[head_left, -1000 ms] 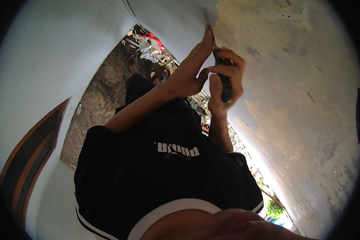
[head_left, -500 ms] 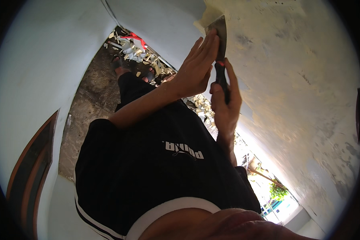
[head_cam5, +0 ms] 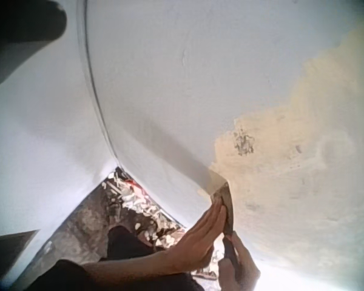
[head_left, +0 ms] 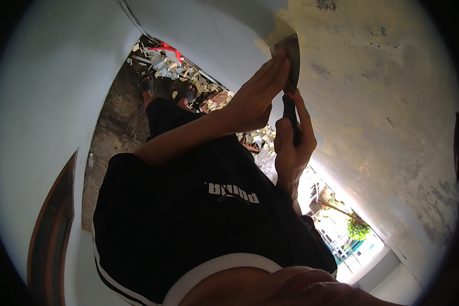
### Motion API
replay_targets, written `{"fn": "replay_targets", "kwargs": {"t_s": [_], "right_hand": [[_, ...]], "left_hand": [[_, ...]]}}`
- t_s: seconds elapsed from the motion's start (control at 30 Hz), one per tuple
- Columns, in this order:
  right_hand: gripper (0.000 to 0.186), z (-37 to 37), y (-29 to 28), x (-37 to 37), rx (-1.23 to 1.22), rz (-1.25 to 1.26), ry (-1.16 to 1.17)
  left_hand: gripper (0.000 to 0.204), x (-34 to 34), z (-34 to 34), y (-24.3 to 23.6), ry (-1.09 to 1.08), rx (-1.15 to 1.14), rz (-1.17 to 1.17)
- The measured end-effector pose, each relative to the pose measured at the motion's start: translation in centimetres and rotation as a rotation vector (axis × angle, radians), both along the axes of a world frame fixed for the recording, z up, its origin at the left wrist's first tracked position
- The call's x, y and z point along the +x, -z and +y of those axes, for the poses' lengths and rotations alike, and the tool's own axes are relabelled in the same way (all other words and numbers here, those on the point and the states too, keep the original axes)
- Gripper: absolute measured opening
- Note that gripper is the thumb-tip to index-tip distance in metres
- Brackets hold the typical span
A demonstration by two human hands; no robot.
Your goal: The person scrapes a ceiling surface with a hand scraper, removing loose material in repeated strokes. The camera is head-mounted and angled upward, showing the hands and tool working on the ceiling while debris falls below.
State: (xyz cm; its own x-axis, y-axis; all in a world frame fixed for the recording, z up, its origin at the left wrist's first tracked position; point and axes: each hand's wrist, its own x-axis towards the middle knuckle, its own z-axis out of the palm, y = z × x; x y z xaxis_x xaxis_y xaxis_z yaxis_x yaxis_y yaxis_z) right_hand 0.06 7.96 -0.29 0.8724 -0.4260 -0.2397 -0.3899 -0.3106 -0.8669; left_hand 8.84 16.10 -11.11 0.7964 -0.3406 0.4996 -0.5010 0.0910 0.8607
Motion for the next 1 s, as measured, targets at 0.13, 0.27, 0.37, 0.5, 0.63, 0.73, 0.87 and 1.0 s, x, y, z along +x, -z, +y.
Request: {"fn": "replay_targets", "kwargs": {"t_s": [0.13, 0.27, 0.37, 0.5, 0.63, 0.73, 0.87, 1.0], "right_hand": [[0.050, 2.1, 0.7, 0.6, -0.014, 0.004, 0.037], [0.049, 1.1, 0.0, 0.0, -0.001, -0.010, 0.047], [0.048, 1.0, 0.3, 0.1, -0.007, -0.007, 0.055], [0.046, 0.7, 1.2, -0.4, -0.069, -0.082, 0.046], [0.042, -0.9, 1.7, 0.4, -0.042, -0.161, -0.008], [0.039, -0.1, 0.8, 1.2, -0.079, -0.090, 0.000], [0.039, -1.5, 0.8, 0.4, -0.104, -0.124, -0.051], [0.037, -0.8, -0.1, 2.5, 0.026, -0.012, 0.055]], "left_hand": [[0.083, 0.9, 0.9, 0.6, 0.001, 0.013, 0.005], [0.082, 0.6, 1.3, -0.3, 0.102, 0.011, -0.069], [0.083, 0.6, 0.5, 0.0, 0.065, -0.018, -0.046], [0.083, 0.4, 0.6, -0.4, 0.078, 0.029, -0.041], [0.080, 0.1, -0.5, -0.4, -0.011, -0.021, -0.032], [0.077, 0.8, -0.3, 0.4, -0.031, -0.025, -0.028], [0.070, -0.4, -1.4, 0.2, 0.023, -0.048, -0.055], [0.074, 0.1, -1.7, 0.0, -0.101, -0.001, -0.008]]}}
